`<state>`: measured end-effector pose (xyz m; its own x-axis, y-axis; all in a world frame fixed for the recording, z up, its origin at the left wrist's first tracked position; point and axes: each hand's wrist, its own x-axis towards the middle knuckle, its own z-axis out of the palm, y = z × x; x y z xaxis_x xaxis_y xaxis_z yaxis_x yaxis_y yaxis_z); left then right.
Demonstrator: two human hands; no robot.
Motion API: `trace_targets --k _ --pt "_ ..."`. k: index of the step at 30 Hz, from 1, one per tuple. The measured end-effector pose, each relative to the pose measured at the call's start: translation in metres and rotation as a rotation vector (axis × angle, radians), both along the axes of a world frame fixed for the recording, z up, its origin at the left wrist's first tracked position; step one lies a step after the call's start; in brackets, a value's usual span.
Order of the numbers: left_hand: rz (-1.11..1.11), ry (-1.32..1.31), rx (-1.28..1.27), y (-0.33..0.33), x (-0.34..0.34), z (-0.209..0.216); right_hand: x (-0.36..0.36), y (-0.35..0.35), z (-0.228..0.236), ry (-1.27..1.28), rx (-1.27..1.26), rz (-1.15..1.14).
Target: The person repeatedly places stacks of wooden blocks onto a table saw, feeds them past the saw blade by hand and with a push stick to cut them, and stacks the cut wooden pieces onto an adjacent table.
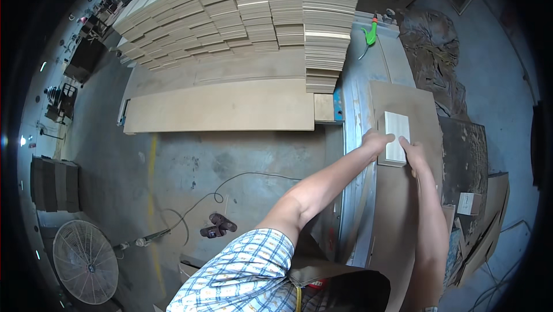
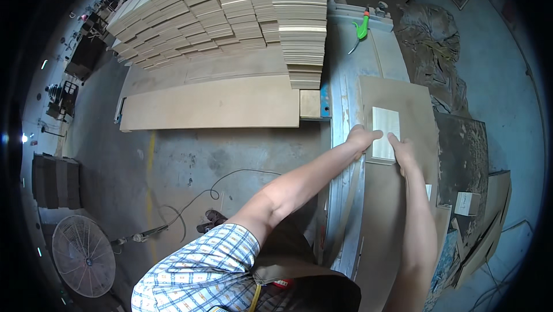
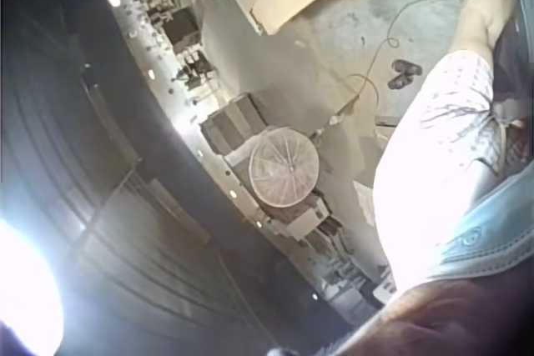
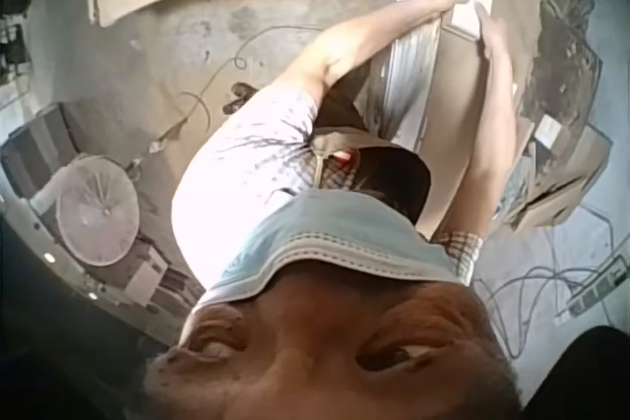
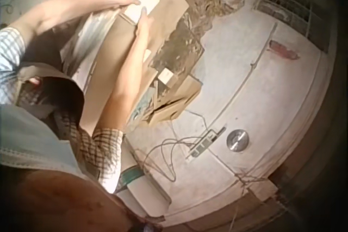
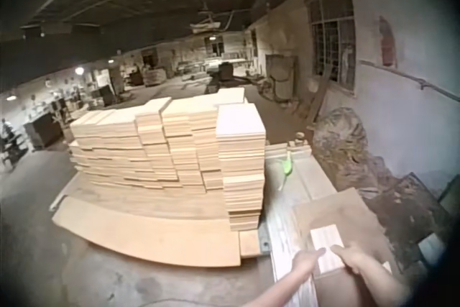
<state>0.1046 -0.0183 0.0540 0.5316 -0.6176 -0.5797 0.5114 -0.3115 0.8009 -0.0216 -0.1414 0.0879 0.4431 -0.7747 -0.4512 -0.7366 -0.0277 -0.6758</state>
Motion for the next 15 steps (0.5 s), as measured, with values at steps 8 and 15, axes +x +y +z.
trace_targets --k 8,15 --pt "-0.004 0.438 -0.566 0.102 0.006 0.052 -0.019 0.096 0.064 -0.245 -0.062 0.013" --pt "-0.029 0.361 -0.661 0.264 -0.008 0.037 -0.030 0.263 0.028 -0.623 0.499 0.008"
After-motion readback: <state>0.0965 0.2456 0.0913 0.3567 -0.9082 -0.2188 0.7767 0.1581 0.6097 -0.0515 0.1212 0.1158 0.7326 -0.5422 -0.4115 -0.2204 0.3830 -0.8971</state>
